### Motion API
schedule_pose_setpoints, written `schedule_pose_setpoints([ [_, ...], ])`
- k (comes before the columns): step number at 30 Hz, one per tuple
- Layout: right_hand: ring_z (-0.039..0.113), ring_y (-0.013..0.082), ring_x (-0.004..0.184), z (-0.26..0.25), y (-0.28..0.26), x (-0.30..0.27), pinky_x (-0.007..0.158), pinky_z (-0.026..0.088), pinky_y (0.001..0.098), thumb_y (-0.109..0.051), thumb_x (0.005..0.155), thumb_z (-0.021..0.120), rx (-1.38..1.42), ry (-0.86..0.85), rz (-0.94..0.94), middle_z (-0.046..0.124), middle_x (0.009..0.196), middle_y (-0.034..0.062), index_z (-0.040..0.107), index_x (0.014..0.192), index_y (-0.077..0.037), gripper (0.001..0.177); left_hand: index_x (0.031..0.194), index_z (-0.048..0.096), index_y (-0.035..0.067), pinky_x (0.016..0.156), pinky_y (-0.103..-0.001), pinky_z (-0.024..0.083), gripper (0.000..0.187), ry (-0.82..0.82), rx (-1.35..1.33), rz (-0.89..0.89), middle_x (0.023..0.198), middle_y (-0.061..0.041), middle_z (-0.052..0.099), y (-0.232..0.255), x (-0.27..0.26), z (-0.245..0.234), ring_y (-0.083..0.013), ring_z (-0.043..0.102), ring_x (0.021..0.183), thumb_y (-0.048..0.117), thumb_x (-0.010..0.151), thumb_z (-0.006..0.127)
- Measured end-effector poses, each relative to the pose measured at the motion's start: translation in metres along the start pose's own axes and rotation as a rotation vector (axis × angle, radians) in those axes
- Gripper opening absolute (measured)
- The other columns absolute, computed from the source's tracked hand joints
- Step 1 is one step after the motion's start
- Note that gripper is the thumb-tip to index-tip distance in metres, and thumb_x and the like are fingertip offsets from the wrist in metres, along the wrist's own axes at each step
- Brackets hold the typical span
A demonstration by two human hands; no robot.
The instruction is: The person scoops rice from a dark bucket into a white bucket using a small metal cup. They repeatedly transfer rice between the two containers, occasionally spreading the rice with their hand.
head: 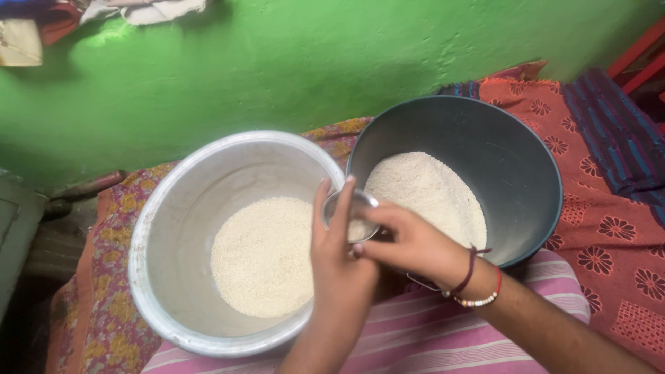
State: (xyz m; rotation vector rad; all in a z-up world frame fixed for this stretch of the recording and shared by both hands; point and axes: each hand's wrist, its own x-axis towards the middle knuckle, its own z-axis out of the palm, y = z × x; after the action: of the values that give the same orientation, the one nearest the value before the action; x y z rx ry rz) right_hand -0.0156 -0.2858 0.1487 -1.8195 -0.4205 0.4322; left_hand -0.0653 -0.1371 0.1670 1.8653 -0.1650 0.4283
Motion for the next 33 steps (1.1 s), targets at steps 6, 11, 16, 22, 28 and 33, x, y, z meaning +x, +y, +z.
schedule_pose_setpoints([
  [6, 0.060, 0.0231, 0.134, -0.008, 0.011, 0.006, 0.113, 0.044, 0.0350, -0.021, 0.099, 0.064, 0.086, -0.030, -0.235, 0.067, 0.140, 0.0117, 0.071, 0.132, -0.002, 0.039, 0.128, 0.070, 0.008, 0.108, -0.038, 0.055, 0.056, 0.239, 0.146, 0.078, 0.158, -0.028, 0.043, -0.034, -0.008, -0.017, -0.0373, 0.064, 0.130, -0.009, 0.075, 0.073],
  [11, 0.058, 0.0243, 0.111, -0.052, 0.071, 0.033, 0.102, 0.047, 0.0420, -0.027, 0.102, 0.064, 0.293, 0.207, 0.031, 0.063, 0.113, 0.0195, 0.067, 0.141, -0.002, 0.047, 0.115, 0.078, 0.008, 0.105, -0.041, 0.053, 0.047, 0.148, 0.415, -0.037, 0.153, -0.026, 0.047, -0.088, -0.004, -0.061, -0.0361, 0.063, 0.125, -0.010, 0.072, 0.074],
  [16, 0.046, 0.0285, 0.140, -0.093, 0.128, 0.049, 0.112, 0.042, 0.0490, -0.031, 0.094, 0.065, 0.548, 0.357, 0.275, 0.053, 0.145, 0.0096, 0.057, 0.138, -0.006, 0.051, 0.105, 0.081, 0.011, 0.106, -0.042, 0.051, 0.044, -0.179, 0.836, -0.112, 0.150, -0.022, 0.050, -0.163, -0.001, -0.101, -0.0363, 0.062, 0.123, -0.012, 0.069, 0.073],
  [22, 0.040, 0.0344, 0.146, -0.110, 0.153, 0.053, 0.114, 0.038, 0.0553, -0.032, 0.093, 0.065, 0.660, 0.430, 0.353, 0.048, 0.152, 0.0128, 0.054, 0.138, -0.009, 0.052, 0.103, 0.079, 0.010, 0.110, -0.046, 0.044, 0.032, -0.633, 1.276, -0.212, 0.154, -0.022, 0.042, -0.216, 0.007, -0.115, -0.0334, 0.055, 0.128, -0.006, 0.075, 0.073],
  [28, 0.037, 0.0371, 0.149, -0.111, 0.148, 0.055, 0.115, 0.038, 0.0595, -0.042, 0.099, 0.054, 0.791, 0.411, 0.398, 0.043, 0.157, 0.0201, 0.051, 0.140, -0.003, 0.056, 0.112, 0.075, 0.008, 0.107, -0.046, 0.047, 0.030, -0.937, 1.489, -0.343, 0.145, -0.018, 0.050, -0.204, 0.021, -0.100, -0.0313, 0.057, 0.123, -0.002, 0.084, 0.068],
  [33, 0.033, 0.0368, 0.151, -0.110, 0.145, 0.054, 0.115, 0.037, 0.0592, -0.047, 0.101, 0.046, 0.811, 0.414, 0.406, 0.039, 0.159, 0.0212, 0.048, 0.143, -0.002, 0.062, 0.115, 0.074, 0.004, 0.103, -0.044, 0.049, 0.031, -0.991, 1.600, -0.274, 0.136, -0.017, 0.053, -0.197, 0.025, -0.095, -0.0298, 0.059, 0.120, 0.003, 0.085, 0.072],
])
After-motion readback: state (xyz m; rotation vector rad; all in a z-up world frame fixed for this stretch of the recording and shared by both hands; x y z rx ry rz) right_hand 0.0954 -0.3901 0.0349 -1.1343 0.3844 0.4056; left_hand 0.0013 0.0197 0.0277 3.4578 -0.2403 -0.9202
